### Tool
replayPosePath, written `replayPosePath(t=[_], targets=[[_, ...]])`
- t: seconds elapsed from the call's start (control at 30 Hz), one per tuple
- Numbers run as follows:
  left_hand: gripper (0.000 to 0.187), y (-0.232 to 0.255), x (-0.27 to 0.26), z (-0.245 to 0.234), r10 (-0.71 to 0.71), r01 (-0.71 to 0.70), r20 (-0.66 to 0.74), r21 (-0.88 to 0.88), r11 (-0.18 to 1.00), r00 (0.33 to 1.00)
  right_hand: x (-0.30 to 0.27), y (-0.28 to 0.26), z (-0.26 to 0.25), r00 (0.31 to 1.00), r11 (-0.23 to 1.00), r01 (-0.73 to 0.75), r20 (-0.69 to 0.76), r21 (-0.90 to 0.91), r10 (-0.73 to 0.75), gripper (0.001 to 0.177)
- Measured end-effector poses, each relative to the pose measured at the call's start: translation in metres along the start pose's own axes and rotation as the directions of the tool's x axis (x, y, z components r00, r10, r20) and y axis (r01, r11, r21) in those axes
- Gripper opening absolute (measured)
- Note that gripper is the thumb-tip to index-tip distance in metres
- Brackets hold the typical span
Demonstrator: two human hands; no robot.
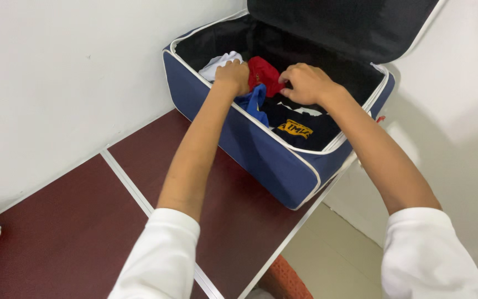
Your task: The person removes various clothing items from a blue suitcase, folds them by hand on a maroon table, and stacks them in a pile. The items include white, black, blue, and grey garments. The person handles the clothes one at a time, smoothing and folding them before placing them on the growing stack.
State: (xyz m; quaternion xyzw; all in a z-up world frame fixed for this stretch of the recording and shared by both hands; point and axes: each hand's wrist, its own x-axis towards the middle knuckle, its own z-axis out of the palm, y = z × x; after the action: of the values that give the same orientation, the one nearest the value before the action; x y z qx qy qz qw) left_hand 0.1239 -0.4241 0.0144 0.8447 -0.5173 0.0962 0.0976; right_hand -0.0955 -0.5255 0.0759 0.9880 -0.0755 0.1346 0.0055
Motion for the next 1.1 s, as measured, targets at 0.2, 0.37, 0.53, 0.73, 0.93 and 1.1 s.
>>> replayPosePath(t=[0.2, 0.37, 0.53, 0.73, 0.93, 1.1], targets=[[0.039, -0.019, 0.028, 0.067, -0.227, 0.220, 0.214, 0.055, 0.974, 0.950, 0.061, -0.003, 0.056, 0.932, 0.970, 0.075, 0.363, -0.231, 0.014, 0.041], [0.030, -0.025, 0.043, 0.091, -0.255, 0.236, 0.331, 0.098, 0.967, 0.908, 0.086, -0.004, 0.075, 0.893, 0.997, 0.033, 0.450, -0.074, 0.003, 0.062], [0.031, -0.015, 0.031, 0.077, -0.260, 0.243, 0.355, 0.093, 0.966, 0.898, 0.083, -0.002, 0.108, 0.890, 0.980, -0.086, 0.455, 0.181, -0.006, 0.078], [0.033, -0.007, 0.001, 0.030, -0.116, 0.160, 0.325, -0.112, 0.981, 0.939, 0.087, 0.002, 0.108, 0.911, 0.982, -0.134, 0.406, 0.132, 0.070, 0.087], [0.034, -0.007, -0.023, 0.005, 0.019, -0.063, -0.101, -0.460, 0.886, 0.995, 0.086, 0.001, 0.090, 0.983, 0.874, -0.116, 0.179, 0.472, 0.034, 0.065], [0.055, 0.001, -0.038, -0.020, -0.134, -0.042, -0.234, -0.621, 0.783, 0.963, 0.095, 0.017, 0.092, 0.967, 0.583, -0.250, 0.173, 0.773, 0.185, 0.029]])
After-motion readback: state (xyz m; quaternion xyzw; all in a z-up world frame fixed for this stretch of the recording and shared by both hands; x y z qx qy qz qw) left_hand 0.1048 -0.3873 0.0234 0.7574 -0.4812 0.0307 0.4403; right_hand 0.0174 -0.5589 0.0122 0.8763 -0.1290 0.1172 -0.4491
